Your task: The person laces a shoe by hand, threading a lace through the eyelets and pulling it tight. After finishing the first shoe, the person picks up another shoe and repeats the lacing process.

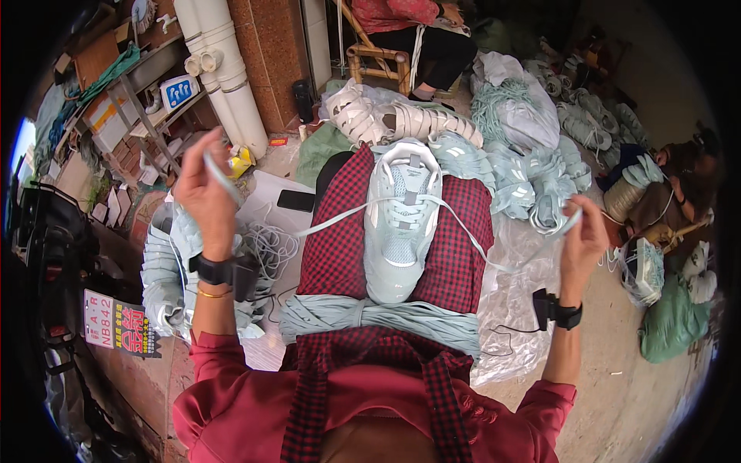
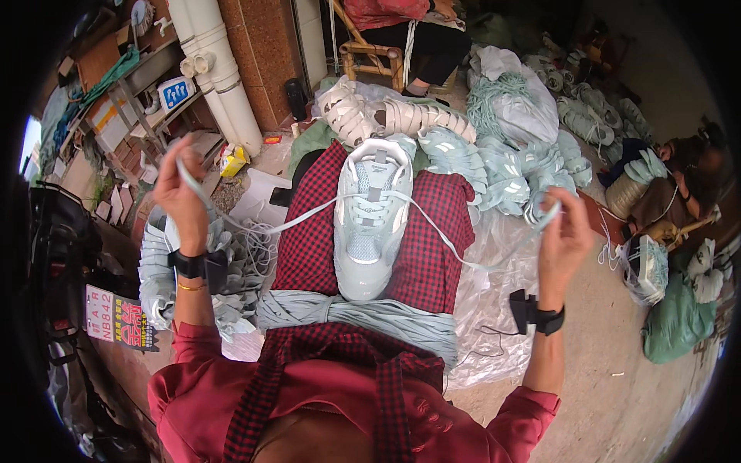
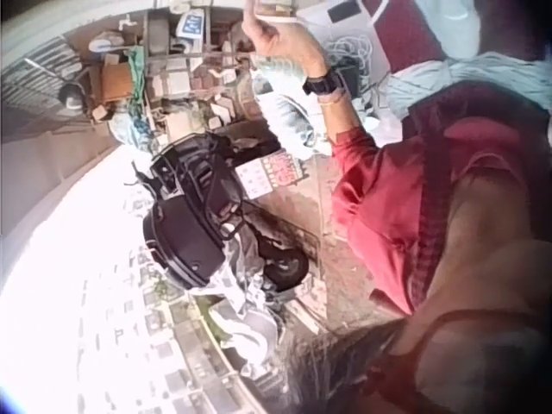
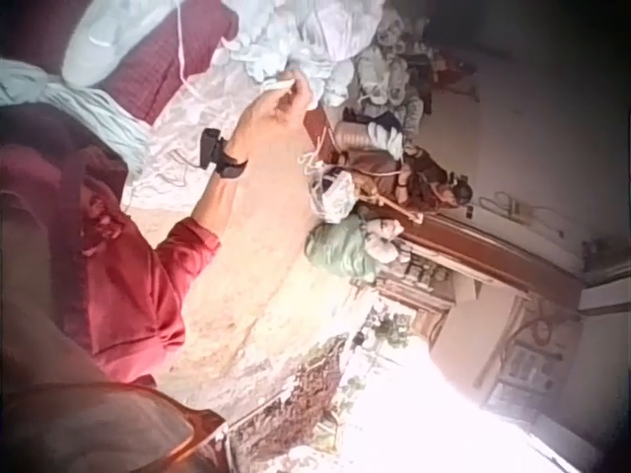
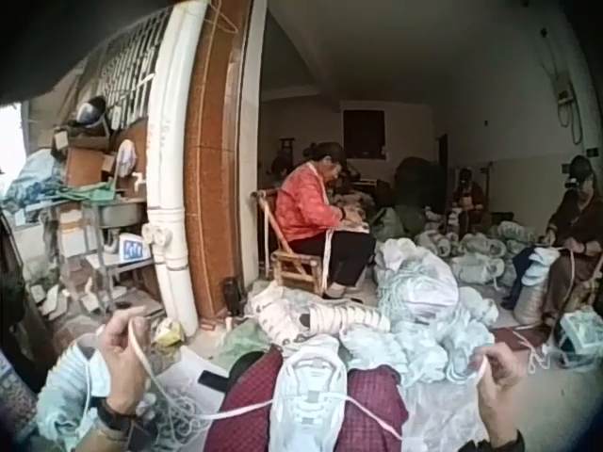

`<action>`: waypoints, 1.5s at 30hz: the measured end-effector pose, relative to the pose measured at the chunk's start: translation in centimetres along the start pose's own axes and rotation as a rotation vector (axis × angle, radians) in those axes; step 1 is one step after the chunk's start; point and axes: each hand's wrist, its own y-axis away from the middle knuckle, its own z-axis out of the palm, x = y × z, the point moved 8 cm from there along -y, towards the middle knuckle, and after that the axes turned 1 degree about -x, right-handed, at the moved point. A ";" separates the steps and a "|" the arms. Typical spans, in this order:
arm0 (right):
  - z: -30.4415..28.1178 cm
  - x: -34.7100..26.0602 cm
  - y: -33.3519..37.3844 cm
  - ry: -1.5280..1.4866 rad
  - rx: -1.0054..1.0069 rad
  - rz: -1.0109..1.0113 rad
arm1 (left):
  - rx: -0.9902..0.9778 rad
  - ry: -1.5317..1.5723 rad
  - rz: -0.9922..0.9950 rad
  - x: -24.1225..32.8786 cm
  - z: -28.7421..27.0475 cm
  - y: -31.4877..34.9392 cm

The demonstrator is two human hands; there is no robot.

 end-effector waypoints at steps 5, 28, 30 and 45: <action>13.9 -1.0 2.7 -0.562 -0.372 0.241 | -0.440 0.318 -0.257 -2.0 12.0 6.9; 20.5 -3.0 1.3 -0.243 -0.710 0.218 | -0.594 0.439 -0.492 -4.4 15.8 11.6; 20.8 -4.3 1.2 -0.130 -0.748 0.057 | -0.598 0.423 -0.486 -4.5 15.4 11.7; 24.7 -10.3 0.2 -0.057 -0.847 -0.377 | -0.538 0.505 -0.449 -3.6 16.2 11.8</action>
